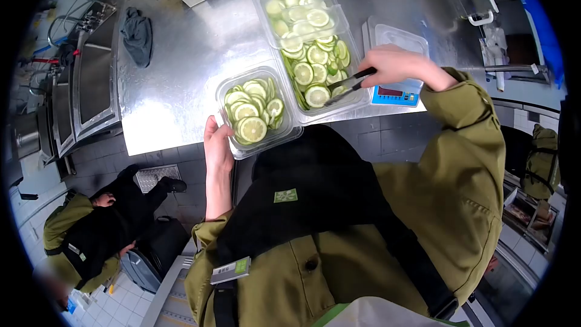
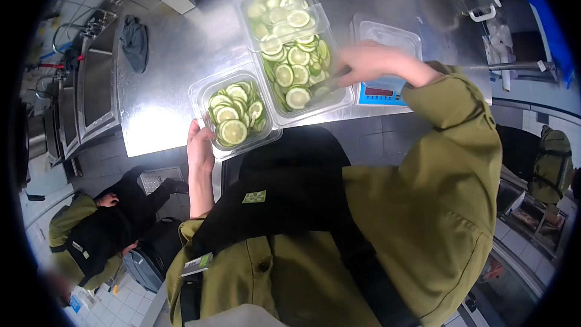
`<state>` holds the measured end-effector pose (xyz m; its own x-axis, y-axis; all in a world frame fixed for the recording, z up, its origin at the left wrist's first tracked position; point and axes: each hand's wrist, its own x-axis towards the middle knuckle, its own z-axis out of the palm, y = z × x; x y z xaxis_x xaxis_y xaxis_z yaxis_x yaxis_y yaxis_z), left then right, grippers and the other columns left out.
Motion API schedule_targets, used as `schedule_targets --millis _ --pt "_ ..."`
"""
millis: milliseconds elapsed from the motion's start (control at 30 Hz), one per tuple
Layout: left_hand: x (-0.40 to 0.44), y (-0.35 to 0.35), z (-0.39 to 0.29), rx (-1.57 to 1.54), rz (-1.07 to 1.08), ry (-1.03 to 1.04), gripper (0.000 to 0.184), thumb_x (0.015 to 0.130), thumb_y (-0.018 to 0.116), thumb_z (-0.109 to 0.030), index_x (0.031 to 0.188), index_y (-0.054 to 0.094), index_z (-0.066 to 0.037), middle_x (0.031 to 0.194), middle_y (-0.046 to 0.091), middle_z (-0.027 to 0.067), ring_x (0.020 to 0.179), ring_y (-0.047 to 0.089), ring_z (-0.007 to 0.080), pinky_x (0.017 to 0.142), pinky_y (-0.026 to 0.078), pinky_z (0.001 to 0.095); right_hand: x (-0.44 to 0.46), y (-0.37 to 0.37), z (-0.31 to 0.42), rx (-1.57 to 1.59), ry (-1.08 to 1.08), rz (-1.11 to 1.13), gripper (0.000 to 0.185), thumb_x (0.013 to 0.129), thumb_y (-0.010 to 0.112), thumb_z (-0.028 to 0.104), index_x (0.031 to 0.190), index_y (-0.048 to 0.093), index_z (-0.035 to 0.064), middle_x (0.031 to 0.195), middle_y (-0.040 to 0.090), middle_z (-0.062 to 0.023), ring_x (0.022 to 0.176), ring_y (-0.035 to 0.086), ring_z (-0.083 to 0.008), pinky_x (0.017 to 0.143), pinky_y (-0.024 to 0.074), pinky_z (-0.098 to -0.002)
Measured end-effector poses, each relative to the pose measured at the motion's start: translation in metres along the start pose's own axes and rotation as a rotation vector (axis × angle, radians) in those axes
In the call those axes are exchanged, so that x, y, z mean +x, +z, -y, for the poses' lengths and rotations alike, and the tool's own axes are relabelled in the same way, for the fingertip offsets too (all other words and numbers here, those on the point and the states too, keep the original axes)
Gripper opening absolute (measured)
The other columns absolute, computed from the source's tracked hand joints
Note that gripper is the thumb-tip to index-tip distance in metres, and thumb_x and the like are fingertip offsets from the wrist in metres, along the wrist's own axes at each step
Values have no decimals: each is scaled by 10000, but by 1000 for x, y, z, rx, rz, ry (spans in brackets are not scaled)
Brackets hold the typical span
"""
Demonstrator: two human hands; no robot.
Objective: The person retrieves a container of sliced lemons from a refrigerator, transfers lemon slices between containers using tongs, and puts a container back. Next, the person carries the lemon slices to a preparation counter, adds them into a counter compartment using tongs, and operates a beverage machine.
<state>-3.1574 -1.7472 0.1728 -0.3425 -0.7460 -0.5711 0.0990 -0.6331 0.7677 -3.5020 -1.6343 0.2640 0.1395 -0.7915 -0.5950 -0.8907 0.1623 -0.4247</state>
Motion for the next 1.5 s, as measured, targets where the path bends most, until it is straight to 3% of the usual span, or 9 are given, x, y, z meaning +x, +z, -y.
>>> schedule_targets --millis 300,533,800,900,1067,1200,1267,1367,1500 --pt "2 2 0 14 -13 28 284 614 389 110 816 498 -58 856 550 40 803 494 125 725 407 244 20 16 3 124 -57 11 283 737 593 249 754 582 -33 558 508 -163 528 492 -273 514 374 -362" --pt "0 0 2 -36 8 25 276 608 394 105 809 498 -53 849 544 42 811 485 131 724 402 245 8 22 -3 292 28 173 253 765 570 216 788 598 -33 542 508 -118 512 471 -165 494 375 -318" --pt "1 -2 2 -40 -2 34 231 607 407 92 763 482 -61 827 536 45 807 477 131 725 402 250 3 43 5 215 -119 -131 252 756 569 206 794 602 -40 573 540 -147 512 519 -193 497 399 -317" --pt "-1 -1 3 -52 -17 27 231 603 413 91 765 484 -58 821 538 46 806 479 132 725 403 252 -20 30 5 359 96 -144 247 758 570 203 801 611 -37 552 538 -127 470 504 -171 473 392 -306" --pt "4 -8 12 -77 -12 53 232 600 419 92 769 488 -51 817 547 52 799 489 136 725 406 252 -40 12 26 487 89 -233 224 761 584 176 878 618 -11 553 555 -111 443 509 -174 457 391 -289" --pt "3 -9 14 -129 20 46 222 604 425 90 767 492 -45 821 547 59 795 491 140 717 403 252 -8 12 79 91 -225 -298 239 757 589 194 894 591 -2 627 578 -143 539 549 -288 493 428 -348" --pt "5 -12 18 -118 11 62 220 605 425 89 768 491 -42 820 547 59 785 492 138 713 403 249 22 41 88 -245 -296 -562 334 729 615 203 943 537 -41 681 564 -151 594 581 -257 489 437 -329" --pt "4 -13 16 -118 9 54 227 608 426 87 781 495 -43 823 547 60 777 491 135 714 400 246 38 54 113 -400 -165 -506 397 726 614 221 993 499 -49 722 548 -142 593 571 -281 486 450 -340" --pt "6 -16 19 -125 -18 67 261 601 431 90 808 498 -54 838 548 63 790 501 146 727 405 252 8 47 111 -231 -194 -551 425 727 619 244 1019 493 -39 719 540 -136 585 563 -287 491 447 -348"
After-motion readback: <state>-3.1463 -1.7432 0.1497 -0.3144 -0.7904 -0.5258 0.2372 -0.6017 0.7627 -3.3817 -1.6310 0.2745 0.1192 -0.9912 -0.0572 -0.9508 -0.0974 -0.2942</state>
